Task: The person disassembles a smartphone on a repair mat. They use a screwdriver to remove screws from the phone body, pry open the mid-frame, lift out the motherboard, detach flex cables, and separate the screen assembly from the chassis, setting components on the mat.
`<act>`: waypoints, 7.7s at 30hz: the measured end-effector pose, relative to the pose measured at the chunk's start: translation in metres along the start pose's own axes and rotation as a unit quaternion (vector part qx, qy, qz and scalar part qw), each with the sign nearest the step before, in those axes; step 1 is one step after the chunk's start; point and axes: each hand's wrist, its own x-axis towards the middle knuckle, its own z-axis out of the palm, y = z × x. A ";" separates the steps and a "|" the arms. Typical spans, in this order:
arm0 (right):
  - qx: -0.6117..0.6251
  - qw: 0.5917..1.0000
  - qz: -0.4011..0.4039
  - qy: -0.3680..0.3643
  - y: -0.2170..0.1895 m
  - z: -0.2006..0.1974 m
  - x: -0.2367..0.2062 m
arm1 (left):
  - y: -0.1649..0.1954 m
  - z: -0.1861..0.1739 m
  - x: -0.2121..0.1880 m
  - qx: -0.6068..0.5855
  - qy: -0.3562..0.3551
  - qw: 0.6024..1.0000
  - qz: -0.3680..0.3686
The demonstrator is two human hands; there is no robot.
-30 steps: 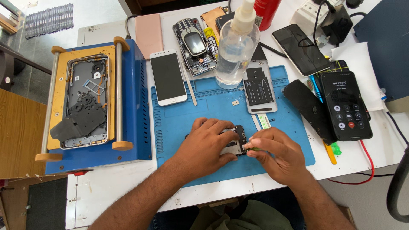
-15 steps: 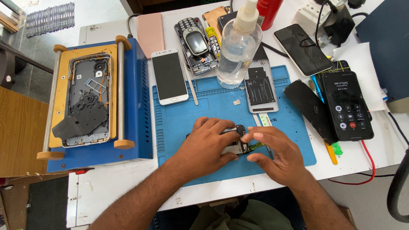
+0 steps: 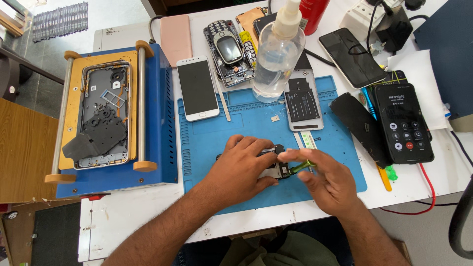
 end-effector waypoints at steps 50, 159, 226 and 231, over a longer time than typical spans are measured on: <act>0.033 0.997 -0.023 0.059 0.004 0.000 -0.002 | 0.011 0.014 0.004 -0.115 0.090 0.989 -0.001; -0.064 0.987 -0.035 0.144 0.006 -0.004 0.003 | 0.004 -0.045 -0.003 -0.031 -0.175 0.965 -0.192; -0.232 0.966 -0.089 0.075 0.005 0.017 -0.003 | 0.029 -0.006 -0.006 0.023 -0.056 0.998 -0.011; -0.155 0.986 -0.051 0.044 0.004 0.017 -0.009 | 0.028 -0.001 -0.011 0.045 -0.070 0.996 -0.012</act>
